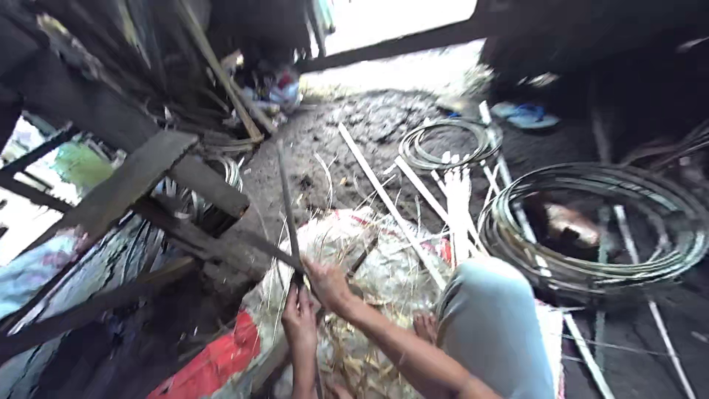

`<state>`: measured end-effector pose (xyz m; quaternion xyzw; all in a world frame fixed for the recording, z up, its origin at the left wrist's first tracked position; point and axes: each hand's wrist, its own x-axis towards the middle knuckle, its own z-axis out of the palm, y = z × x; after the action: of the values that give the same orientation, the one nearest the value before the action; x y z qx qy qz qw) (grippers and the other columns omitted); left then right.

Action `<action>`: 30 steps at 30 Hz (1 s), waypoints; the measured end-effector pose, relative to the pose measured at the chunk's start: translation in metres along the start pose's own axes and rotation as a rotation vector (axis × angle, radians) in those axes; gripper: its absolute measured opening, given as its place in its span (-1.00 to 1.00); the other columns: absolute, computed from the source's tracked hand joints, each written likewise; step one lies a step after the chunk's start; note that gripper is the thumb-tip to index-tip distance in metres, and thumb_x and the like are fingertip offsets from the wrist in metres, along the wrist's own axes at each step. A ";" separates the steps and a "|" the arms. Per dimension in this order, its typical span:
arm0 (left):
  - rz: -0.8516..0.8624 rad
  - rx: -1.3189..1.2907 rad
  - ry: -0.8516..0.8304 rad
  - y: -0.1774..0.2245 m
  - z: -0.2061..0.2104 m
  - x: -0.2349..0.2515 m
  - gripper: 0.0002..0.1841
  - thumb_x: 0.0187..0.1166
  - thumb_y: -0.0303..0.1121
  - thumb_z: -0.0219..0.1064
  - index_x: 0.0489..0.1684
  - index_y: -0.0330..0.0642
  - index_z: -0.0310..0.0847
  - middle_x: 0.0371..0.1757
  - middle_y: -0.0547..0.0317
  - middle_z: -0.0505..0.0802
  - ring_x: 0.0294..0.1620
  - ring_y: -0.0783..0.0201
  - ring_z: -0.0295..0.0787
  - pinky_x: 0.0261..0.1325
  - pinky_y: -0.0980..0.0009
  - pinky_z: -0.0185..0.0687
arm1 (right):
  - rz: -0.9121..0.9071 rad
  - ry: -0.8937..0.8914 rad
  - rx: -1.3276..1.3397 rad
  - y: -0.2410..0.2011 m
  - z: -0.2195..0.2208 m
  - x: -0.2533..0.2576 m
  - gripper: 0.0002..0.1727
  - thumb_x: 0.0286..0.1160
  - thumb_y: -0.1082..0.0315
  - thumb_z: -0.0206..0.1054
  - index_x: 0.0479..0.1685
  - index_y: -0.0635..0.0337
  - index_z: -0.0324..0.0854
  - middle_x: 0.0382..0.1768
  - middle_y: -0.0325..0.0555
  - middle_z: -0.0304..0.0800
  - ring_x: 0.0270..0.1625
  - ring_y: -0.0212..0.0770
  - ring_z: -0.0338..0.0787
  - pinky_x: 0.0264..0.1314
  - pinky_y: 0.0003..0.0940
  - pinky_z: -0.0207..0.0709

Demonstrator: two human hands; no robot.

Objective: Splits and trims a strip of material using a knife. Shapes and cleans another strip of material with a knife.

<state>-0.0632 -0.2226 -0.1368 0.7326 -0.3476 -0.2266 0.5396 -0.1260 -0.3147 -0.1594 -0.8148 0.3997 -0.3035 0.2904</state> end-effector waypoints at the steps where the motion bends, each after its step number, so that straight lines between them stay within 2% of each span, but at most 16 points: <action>1: 0.028 0.019 0.024 -0.002 0.005 0.006 -0.65 0.81 -0.34 0.17 0.41 -0.35 0.62 -0.45 0.13 0.69 -0.68 0.42 0.39 -0.62 0.46 0.36 | -0.037 0.047 -0.032 0.002 0.001 -0.003 -0.53 0.61 0.41 0.22 0.51 0.10 0.64 -0.22 0.14 0.92 -0.26 0.23 0.90 -0.18 0.27 0.71; 3: 0.085 0.065 0.037 -0.004 0.010 0.009 -0.71 0.78 -0.36 0.21 0.22 -0.36 0.71 -0.46 0.12 0.74 -0.66 0.43 0.44 -0.56 0.44 0.42 | -0.112 0.177 -0.110 0.012 0.008 -0.005 -0.58 0.48 0.47 0.32 0.35 0.12 0.73 -0.29 0.07 0.92 -0.34 0.13 0.91 -0.30 0.16 0.74; 6: 0.128 0.110 -0.018 -0.006 0.014 0.002 -0.58 0.75 -0.38 0.25 0.54 -0.31 0.56 -0.35 0.01 0.81 -0.64 0.39 0.43 -0.51 0.35 0.44 | -0.097 0.233 -0.171 0.026 0.001 0.014 -0.65 0.55 0.44 0.28 0.26 0.08 0.77 -0.30 0.07 0.90 -0.34 0.13 0.90 -0.31 0.15 0.73; 8: 0.079 0.070 -0.013 -0.003 0.013 0.001 -0.56 0.75 -0.38 0.25 0.59 -0.25 0.52 -0.36 0.06 0.78 -0.65 0.41 0.37 -0.54 0.40 0.37 | -0.088 0.234 -0.222 0.027 0.001 0.026 -0.67 0.60 0.38 0.26 0.24 0.00 0.80 -0.31 0.06 0.90 -0.31 0.13 0.91 -0.28 0.15 0.74; 10: 0.045 0.066 -0.019 0.000 0.005 -0.009 -0.55 0.74 -0.38 0.27 0.59 -0.24 0.52 -0.37 0.08 0.78 -0.65 0.41 0.40 -0.55 0.41 0.39 | -0.020 0.207 -0.217 0.019 -0.010 0.036 -0.64 0.63 0.37 0.21 0.29 0.03 0.80 -0.30 0.14 0.90 -0.28 0.22 0.91 -0.27 0.23 0.70; 13: -0.020 0.041 -0.085 -0.015 -0.021 -0.070 -0.55 0.72 -0.39 0.28 0.56 -0.29 0.54 -0.41 0.12 0.78 -0.70 0.46 0.40 -0.60 0.46 0.39 | 0.259 -0.009 -0.130 0.018 -0.056 0.075 -0.55 0.80 0.35 0.03 0.59 0.05 0.53 -0.01 0.39 0.85 0.07 0.49 0.82 0.05 0.48 0.57; 14: -0.042 0.014 -0.097 -0.022 -0.033 -0.093 -0.55 0.70 -0.41 0.29 0.56 -0.32 0.54 -0.41 0.14 0.79 -0.71 0.50 0.39 -0.63 0.50 0.36 | 0.285 -0.010 -0.111 0.026 -0.063 0.088 -0.56 0.79 0.36 0.04 0.59 0.08 0.50 -0.01 0.43 0.83 0.08 0.54 0.80 0.02 0.52 0.56; 16: -0.051 -0.054 -0.088 -0.036 -0.054 -0.125 -0.54 0.65 -0.49 0.32 0.53 -0.39 0.53 -0.30 0.15 0.86 -0.69 0.61 0.40 -0.63 0.61 0.35 | 0.268 0.020 -0.142 0.037 -0.066 0.109 -0.58 0.75 0.36 0.10 0.53 0.06 0.54 -0.06 0.42 0.84 0.03 0.53 0.81 -0.04 0.53 0.56; 18: -0.032 -0.072 -0.026 -0.049 -0.075 -0.147 -0.55 0.57 -0.55 0.38 0.46 -0.45 0.57 -0.19 0.16 0.91 -0.61 0.71 0.51 -0.53 0.69 0.47 | 0.299 -0.031 -0.185 0.040 -0.070 0.122 -0.52 0.74 0.36 0.07 0.60 -0.03 0.53 0.05 0.41 0.84 0.12 0.52 0.80 0.09 0.52 0.53; 20: -0.026 -0.035 0.045 -0.059 -0.101 -0.167 -0.58 0.55 -0.58 0.37 0.39 -0.50 0.60 -0.26 0.23 0.89 -0.61 0.75 0.48 -0.53 0.73 0.45 | 0.364 -0.053 -0.146 0.052 -0.074 0.133 -0.51 0.69 0.37 0.12 0.60 -0.05 0.52 0.17 0.41 0.79 0.21 0.53 0.76 0.14 0.56 0.51; 21: -0.021 0.027 0.057 -0.063 -0.118 -0.174 -0.58 0.57 -0.56 0.37 0.41 -0.50 0.59 -0.19 0.19 0.90 -0.55 0.75 0.53 -0.44 0.73 0.51 | 0.380 -0.040 -0.121 0.057 -0.076 0.138 -0.50 0.68 0.37 0.12 0.61 -0.05 0.52 0.21 0.38 0.78 0.25 0.49 0.75 0.17 0.54 0.52; 23: -0.019 0.202 0.103 -0.069 -0.144 -0.180 -0.57 0.59 -0.47 0.40 0.42 -0.42 0.63 -0.04 0.11 0.93 -0.33 0.65 0.73 -0.16 0.65 0.67 | 0.362 -0.026 -0.100 0.054 -0.084 0.133 -0.51 0.77 0.36 0.03 0.63 -0.09 0.50 0.25 0.33 0.78 0.30 0.42 0.75 0.24 0.47 0.52; 24: -0.030 0.316 0.117 -0.068 -0.153 -0.180 -0.56 0.58 -0.40 0.42 0.42 -0.35 0.66 0.06 0.02 0.93 -0.13 0.50 0.85 0.06 0.50 0.73 | 0.328 -0.024 -0.101 0.047 -0.087 0.125 -0.52 0.81 0.33 0.00 0.64 -0.10 0.50 0.22 0.31 0.80 0.28 0.39 0.77 0.26 0.43 0.52; 26: -0.006 0.506 0.102 -0.063 -0.169 -0.173 -0.55 0.59 -0.30 0.43 0.43 -0.27 0.69 0.19 -0.12 0.90 0.18 0.13 0.89 0.39 0.14 0.68 | 0.194 -0.065 -0.078 0.027 -0.084 0.101 -0.53 0.84 0.29 0.01 0.65 -0.05 0.50 0.11 0.33 0.83 0.17 0.40 0.81 0.22 0.41 0.55; 27: 0.040 0.584 0.087 -0.060 -0.174 -0.168 -0.56 0.58 -0.27 0.44 0.40 -0.25 0.72 0.16 -0.15 0.91 0.18 0.00 0.90 0.38 -0.01 0.68 | 0.113 -0.130 -0.064 0.017 -0.080 0.086 -0.53 0.85 0.24 0.05 0.68 -0.06 0.46 0.05 0.34 0.84 0.10 0.41 0.83 0.18 0.42 0.57; 30: 0.152 0.739 -0.010 -0.040 -0.184 -0.147 -0.57 0.58 -0.22 0.44 0.38 -0.16 0.75 0.12 -0.11 0.93 0.09 -0.08 0.92 0.25 -0.13 0.72 | -0.113 -0.364 -0.034 -0.006 -0.056 0.043 -0.51 0.78 0.11 0.22 0.65 -0.11 0.52 -0.10 0.20 0.89 -0.06 0.30 0.87 0.06 0.39 0.63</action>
<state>-0.0188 0.0113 -0.1230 0.8490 -0.4618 -0.0489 0.2522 -0.1421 -0.3602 -0.1075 -0.8821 0.2993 -0.1601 0.3265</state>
